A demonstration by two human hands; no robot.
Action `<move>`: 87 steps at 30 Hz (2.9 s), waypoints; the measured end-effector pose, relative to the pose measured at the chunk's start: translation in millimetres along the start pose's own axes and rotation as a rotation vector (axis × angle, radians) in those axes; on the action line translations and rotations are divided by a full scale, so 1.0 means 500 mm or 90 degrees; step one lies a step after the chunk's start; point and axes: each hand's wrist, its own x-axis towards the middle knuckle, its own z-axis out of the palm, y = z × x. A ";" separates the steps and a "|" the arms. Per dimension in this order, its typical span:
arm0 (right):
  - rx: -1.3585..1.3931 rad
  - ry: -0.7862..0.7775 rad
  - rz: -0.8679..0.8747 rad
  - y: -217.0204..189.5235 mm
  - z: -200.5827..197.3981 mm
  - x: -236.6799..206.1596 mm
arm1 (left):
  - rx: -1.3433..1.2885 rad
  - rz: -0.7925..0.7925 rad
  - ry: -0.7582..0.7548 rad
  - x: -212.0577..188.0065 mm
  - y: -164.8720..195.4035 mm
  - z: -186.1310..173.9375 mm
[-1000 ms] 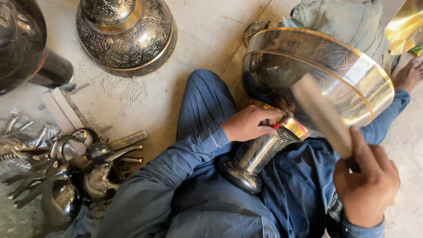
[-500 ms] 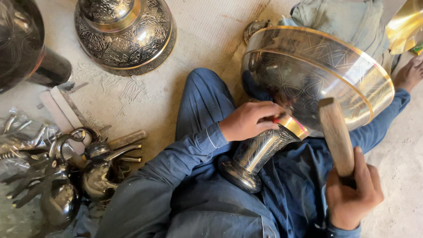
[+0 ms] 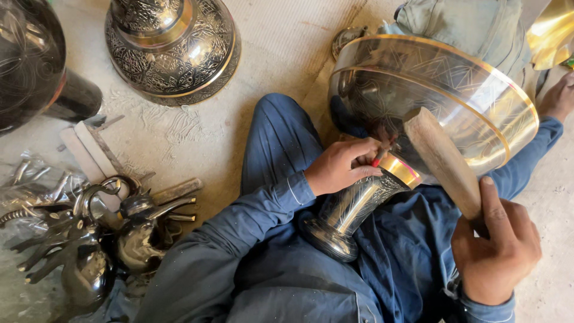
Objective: The person sits on the floor and uses a chisel and wooden mallet to engrave a decorative pattern onto the neck of a large silver-colored metal vessel. They repeatedly tap the chisel to create fine lines and adjust the vessel's position as needed.
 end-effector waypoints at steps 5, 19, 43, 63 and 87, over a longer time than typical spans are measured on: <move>-0.046 -0.002 0.002 -0.015 -0.020 0.001 | 0.041 0.091 -0.032 0.020 -0.001 0.010; 0.033 0.038 0.077 -0.009 -0.002 -0.013 | 0.073 0.048 -0.088 0.030 0.006 0.011; -0.268 -0.072 -0.163 -0.044 -0.063 0.092 | -0.095 -0.056 0.071 -0.002 0.025 0.008; 0.811 -0.113 0.500 -0.058 0.160 -0.151 | -0.282 -0.383 0.118 -0.195 -0.253 0.117; 1.362 0.022 0.532 -0.022 0.162 -0.137 | -0.585 -0.409 0.212 -0.107 -0.014 0.042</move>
